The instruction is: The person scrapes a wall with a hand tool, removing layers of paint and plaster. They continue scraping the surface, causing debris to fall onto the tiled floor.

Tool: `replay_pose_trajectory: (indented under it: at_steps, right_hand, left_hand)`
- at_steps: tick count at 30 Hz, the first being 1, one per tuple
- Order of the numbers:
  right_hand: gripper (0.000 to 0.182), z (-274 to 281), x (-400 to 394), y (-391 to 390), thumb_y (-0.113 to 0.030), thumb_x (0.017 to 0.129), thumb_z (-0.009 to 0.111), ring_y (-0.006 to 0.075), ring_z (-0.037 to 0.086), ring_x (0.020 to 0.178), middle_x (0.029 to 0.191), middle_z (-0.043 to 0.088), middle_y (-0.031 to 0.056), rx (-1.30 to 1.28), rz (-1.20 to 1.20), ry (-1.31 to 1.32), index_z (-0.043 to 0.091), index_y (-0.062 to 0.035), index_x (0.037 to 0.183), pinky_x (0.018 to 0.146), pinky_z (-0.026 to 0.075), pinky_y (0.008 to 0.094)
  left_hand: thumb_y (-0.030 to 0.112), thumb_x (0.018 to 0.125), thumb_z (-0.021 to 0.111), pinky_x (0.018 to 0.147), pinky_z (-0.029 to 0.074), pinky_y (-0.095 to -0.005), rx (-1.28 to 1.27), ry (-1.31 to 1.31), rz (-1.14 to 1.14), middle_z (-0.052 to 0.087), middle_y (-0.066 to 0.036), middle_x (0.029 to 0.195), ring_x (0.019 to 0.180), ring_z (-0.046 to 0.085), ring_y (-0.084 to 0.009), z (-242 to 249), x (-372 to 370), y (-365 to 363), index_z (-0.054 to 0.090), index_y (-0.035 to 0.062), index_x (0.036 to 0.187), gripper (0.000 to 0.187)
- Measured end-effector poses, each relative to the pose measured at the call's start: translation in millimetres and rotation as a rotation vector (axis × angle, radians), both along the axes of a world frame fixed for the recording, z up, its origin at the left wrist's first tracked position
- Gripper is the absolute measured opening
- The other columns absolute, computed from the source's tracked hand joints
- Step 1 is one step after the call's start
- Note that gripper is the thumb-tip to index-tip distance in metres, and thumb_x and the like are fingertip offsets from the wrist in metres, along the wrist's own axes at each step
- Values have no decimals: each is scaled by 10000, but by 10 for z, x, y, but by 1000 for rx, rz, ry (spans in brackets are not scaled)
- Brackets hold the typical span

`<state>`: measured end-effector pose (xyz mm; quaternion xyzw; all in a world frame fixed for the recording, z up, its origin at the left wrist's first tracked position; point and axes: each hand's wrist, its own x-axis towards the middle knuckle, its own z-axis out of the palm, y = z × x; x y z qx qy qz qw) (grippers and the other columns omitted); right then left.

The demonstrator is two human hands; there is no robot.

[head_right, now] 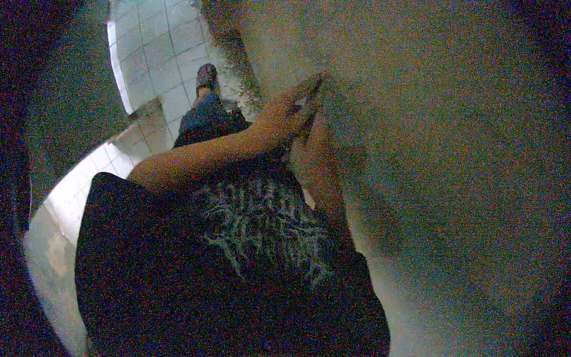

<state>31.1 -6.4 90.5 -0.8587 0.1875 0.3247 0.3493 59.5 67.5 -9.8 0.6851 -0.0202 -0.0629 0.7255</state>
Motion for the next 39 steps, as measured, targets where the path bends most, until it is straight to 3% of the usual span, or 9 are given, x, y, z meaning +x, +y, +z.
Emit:
replay_pose_trajectory:
  at_steps: [3,4,13,20,22,29,32,34,39]
  right_hand:
    - [385,-663,-319,-216,-163,955,327,234,564,937,1088,543,195,235,-183,-259,293,3,1301,786,455,342]
    - [387,-574,-354,-266,-167,957,329,222,578,851,1041,562,174,-25,16,-105,294,8,1301,719,468,337]
    - [390,-321,-184,-231,-148,943,333,357,553,1029,1141,536,247,-305,129,-195,331,16,1296,879,423,421]
    - [390,-187,-81,-12,-125,943,314,355,555,1014,1181,510,242,-382,189,-61,331,16,1306,898,420,406]
    - [385,-282,-207,-171,-119,944,301,349,556,993,1184,508,225,71,-214,-220,335,14,1304,870,428,399]
    - [411,50,99,176,-120,940,312,264,573,919,1109,544,189,-344,147,-38,313,0,1333,786,457,359]
    - [409,247,225,468,-136,933,334,256,575,898,1054,564,199,-92,-493,-51,331,-4,1319,770,460,351]
    - [396,171,197,331,-128,925,343,251,589,850,1002,573,206,-185,-26,-9,354,-8,1303,739,472,361]
    - [394,-61,94,184,-100,921,351,213,580,718,939,578,178,-251,18,-148,357,-13,1305,625,478,352]
  left_hand:
    - [193,885,467,947,389,-419,131,43,-227,447,-230,1278,1125,471,-399,-19,-157,22,388,62,1320,461]
    - [205,898,467,959,389,-397,139,-4,-208,436,-185,1314,1163,463,-350,-32,-158,22,362,88,1344,473]
    - [210,894,472,932,396,-427,-43,-106,-29,464,-238,1252,1105,479,-403,-40,-57,-148,372,44,1322,470]
    - [221,897,468,907,411,-434,-127,-12,-19,543,-238,1144,1059,509,-411,-109,-31,-99,449,23,1252,407]
    - [220,896,467,903,413,-436,-131,-85,92,555,-239,1118,1047,514,-415,-1,-30,-144,460,22,1239,396]
    - [211,892,468,937,399,-411,-242,67,68,523,-253,1164,1091,495,-405,213,9,18,463,28,1247,399]
    - [222,895,466,942,399,-407,-133,123,-100,518,-245,1182,1105,490,-399,157,1,-10,463,26,1247,403]
    - [225,896,467,937,400,-411,-71,133,-114,525,-247,1169,1096,494,-404,70,127,53,457,26,1251,407]
    - [214,896,464,944,395,-413,-80,243,-268,515,-248,1187,1106,487,-408,123,132,184,428,13,1270,426]
